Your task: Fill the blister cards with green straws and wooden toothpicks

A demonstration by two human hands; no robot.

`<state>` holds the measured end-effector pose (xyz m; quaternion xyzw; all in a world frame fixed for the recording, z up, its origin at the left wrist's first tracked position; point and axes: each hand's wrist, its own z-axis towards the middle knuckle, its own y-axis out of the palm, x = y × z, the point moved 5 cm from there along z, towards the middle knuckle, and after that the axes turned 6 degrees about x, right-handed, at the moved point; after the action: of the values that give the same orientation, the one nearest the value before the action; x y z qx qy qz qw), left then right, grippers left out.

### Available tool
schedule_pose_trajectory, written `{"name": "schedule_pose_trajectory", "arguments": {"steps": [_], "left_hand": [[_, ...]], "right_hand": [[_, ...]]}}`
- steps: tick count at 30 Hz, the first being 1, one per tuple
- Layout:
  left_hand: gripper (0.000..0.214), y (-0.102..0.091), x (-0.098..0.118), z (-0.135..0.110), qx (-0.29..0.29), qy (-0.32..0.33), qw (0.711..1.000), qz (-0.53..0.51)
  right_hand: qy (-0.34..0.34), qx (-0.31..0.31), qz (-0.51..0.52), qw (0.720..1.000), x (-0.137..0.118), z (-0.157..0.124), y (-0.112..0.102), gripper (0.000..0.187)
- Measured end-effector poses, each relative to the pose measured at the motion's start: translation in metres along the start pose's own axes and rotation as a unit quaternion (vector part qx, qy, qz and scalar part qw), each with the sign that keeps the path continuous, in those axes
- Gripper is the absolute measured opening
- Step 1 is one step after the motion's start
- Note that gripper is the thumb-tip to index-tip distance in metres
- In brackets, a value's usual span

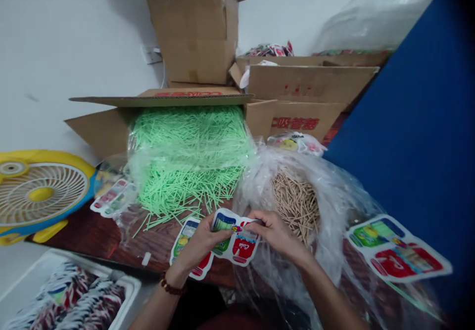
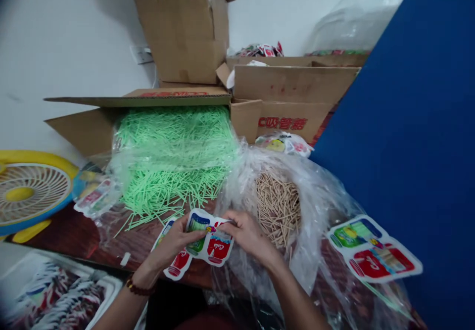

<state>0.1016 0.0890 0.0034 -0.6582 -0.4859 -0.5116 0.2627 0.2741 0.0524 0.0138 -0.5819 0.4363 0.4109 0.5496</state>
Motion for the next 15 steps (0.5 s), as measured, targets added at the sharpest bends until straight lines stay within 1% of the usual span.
{"name": "schedule_pose_trajectory", "arguments": {"steps": [4,6,8,12,15], "left_hand": [[0.038,0.019,0.002,-0.002,0.016,0.038,0.994,0.103],[0.034,0.025,-0.004,-0.001,0.029,0.042,0.989,0.142],[0.028,0.028,-0.013,0.0,0.038,0.028,0.988,0.147],[0.021,0.035,-0.031,0.002,0.005,0.008,0.989,0.148],[0.018,0.044,-0.04,0.002,-0.03,-0.001,0.988,0.151]], "right_hand": [[-0.01,0.022,-0.036,0.999,0.003,-0.01,-0.005,0.015],[-0.015,0.037,-0.045,0.998,0.005,-0.015,-0.007,0.015],[-0.024,0.053,-0.044,0.997,0.009,-0.02,-0.008,0.015],[-0.041,0.067,-0.034,0.996,0.024,-0.032,-0.01,0.015],[-0.04,0.082,-0.058,0.994,0.035,-0.04,-0.012,0.021]]}}
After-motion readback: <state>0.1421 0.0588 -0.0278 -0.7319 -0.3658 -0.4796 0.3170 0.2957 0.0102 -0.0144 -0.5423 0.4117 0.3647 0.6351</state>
